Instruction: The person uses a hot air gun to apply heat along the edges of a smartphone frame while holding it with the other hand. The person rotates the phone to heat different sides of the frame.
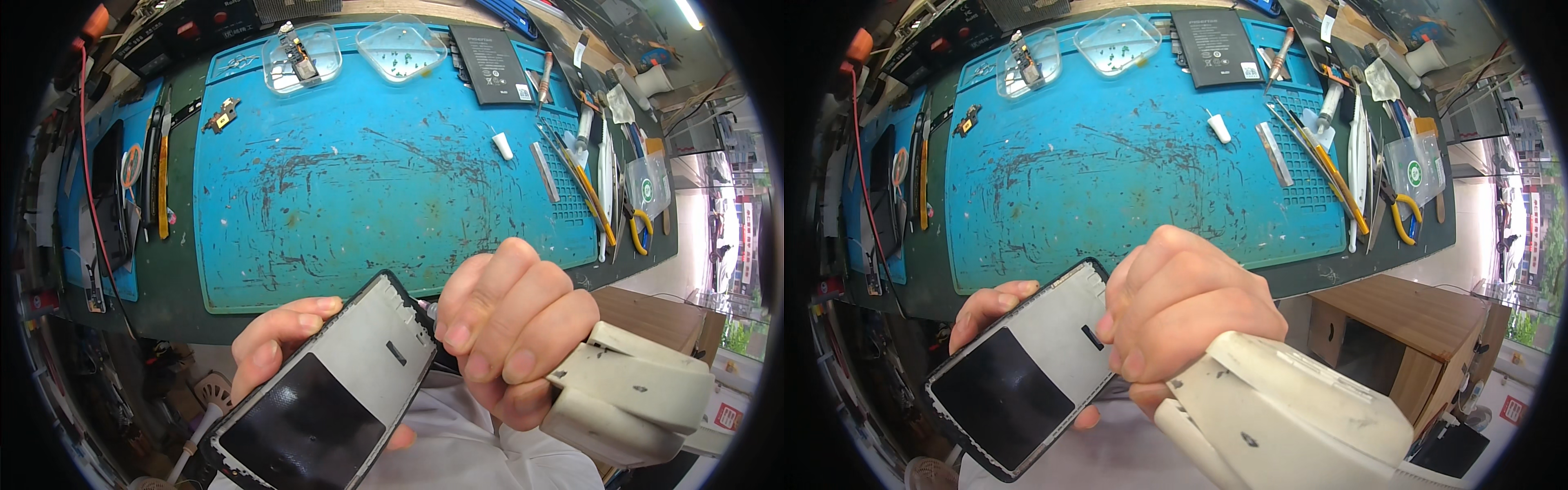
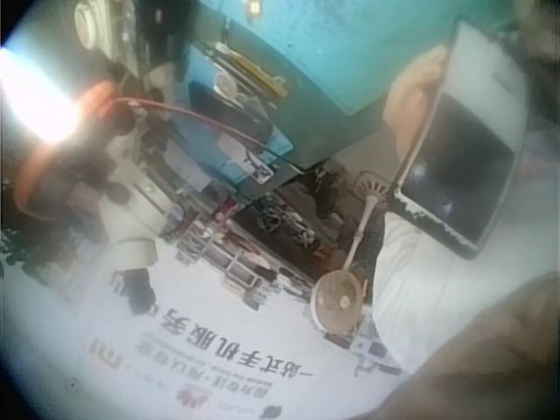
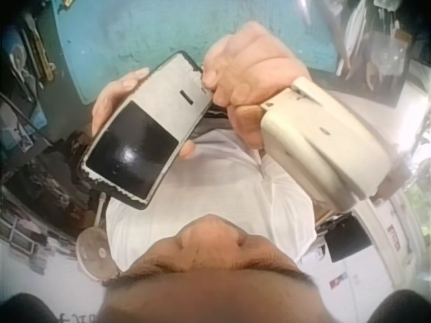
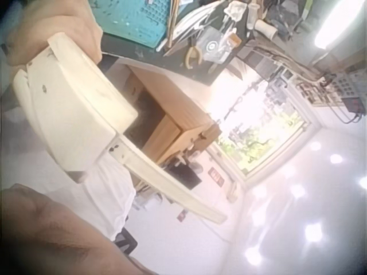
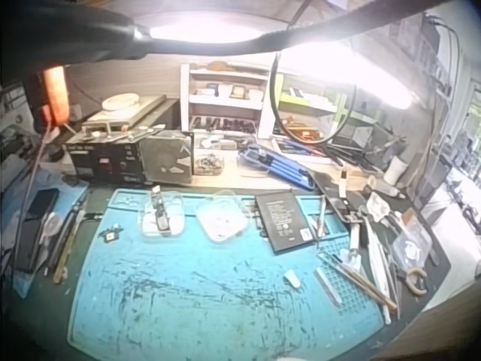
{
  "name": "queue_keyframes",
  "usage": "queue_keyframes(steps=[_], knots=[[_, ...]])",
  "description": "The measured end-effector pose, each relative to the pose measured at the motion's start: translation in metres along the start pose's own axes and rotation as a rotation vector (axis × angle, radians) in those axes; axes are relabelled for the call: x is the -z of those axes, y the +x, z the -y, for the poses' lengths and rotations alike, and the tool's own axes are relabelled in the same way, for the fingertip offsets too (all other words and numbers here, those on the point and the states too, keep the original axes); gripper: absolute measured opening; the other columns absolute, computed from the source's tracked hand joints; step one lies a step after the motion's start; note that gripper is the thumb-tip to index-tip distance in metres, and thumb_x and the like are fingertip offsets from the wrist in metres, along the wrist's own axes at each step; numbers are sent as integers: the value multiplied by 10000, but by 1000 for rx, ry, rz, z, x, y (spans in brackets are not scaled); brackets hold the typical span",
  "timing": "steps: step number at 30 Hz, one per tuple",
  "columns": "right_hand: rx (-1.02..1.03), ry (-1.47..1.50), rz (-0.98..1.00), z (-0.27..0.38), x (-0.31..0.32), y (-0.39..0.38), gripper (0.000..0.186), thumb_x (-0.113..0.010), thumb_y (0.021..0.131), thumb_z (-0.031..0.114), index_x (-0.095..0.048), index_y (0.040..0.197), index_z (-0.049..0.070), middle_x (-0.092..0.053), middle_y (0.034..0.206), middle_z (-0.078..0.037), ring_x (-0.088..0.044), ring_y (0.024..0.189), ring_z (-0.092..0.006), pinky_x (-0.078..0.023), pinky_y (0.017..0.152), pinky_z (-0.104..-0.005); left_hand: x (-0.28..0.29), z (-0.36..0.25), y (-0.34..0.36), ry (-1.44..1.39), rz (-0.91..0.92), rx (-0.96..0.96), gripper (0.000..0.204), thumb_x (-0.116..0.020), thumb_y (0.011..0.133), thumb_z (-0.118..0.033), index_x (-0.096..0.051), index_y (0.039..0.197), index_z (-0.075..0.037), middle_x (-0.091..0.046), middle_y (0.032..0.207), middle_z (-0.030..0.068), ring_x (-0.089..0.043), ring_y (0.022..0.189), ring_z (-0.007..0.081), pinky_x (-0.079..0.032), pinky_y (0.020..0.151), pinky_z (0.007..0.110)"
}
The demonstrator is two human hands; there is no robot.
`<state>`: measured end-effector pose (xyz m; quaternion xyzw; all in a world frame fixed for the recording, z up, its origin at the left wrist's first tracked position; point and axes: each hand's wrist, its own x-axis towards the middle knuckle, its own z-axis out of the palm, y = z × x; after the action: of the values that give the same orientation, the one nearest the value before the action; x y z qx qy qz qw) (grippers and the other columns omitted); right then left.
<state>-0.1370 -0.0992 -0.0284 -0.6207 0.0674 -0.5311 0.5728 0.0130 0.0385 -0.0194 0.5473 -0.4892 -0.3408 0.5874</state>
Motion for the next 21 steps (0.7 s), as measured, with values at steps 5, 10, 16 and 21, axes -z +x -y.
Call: queue_keyframes(steps=[5,10,16,21], knots=[[-27,-3,6,2,2,0,199,-681,993,270,-536,990,134,-598,886,-15,-566,879,-166,-519,673,-272,2,6,-1,-8,-5,-6,1181,-1042,518,-226,-314,1439,-97,-454,1368,152,-529,1266,285,-487,1034,420],[-39,-5,-25,4,-1,0,197,-686,989,263,-540,983,131,-599,864,-14,-566,863,-166,-520,665,-273,2,4,4,21,29,-72,1225,-1000,616,-241,-225,1564,-195,-444,1343,175,-545,1199,326,-552,975,461],[-41,-7,-4,4,2,2,178,-689,978,226,-545,973,123,-600,854,-17,-563,847,-165,-524,669,-271,1,3,4,19,26,-64,1221,-1000,617,-245,-228,1561,-187,-445,1345,175,-544,1202,328,-548,981,461],[-53,-10,-4,6,2,3,177,-694,972,216,-544,964,122,-597,849,-17,-556,837,-161,-524,671,-269,2,1,5,31,34,-52,1216,-999,620,-246,-230,1560,-181,-448,1342,178,-546,1196,329,-544,983,461]])
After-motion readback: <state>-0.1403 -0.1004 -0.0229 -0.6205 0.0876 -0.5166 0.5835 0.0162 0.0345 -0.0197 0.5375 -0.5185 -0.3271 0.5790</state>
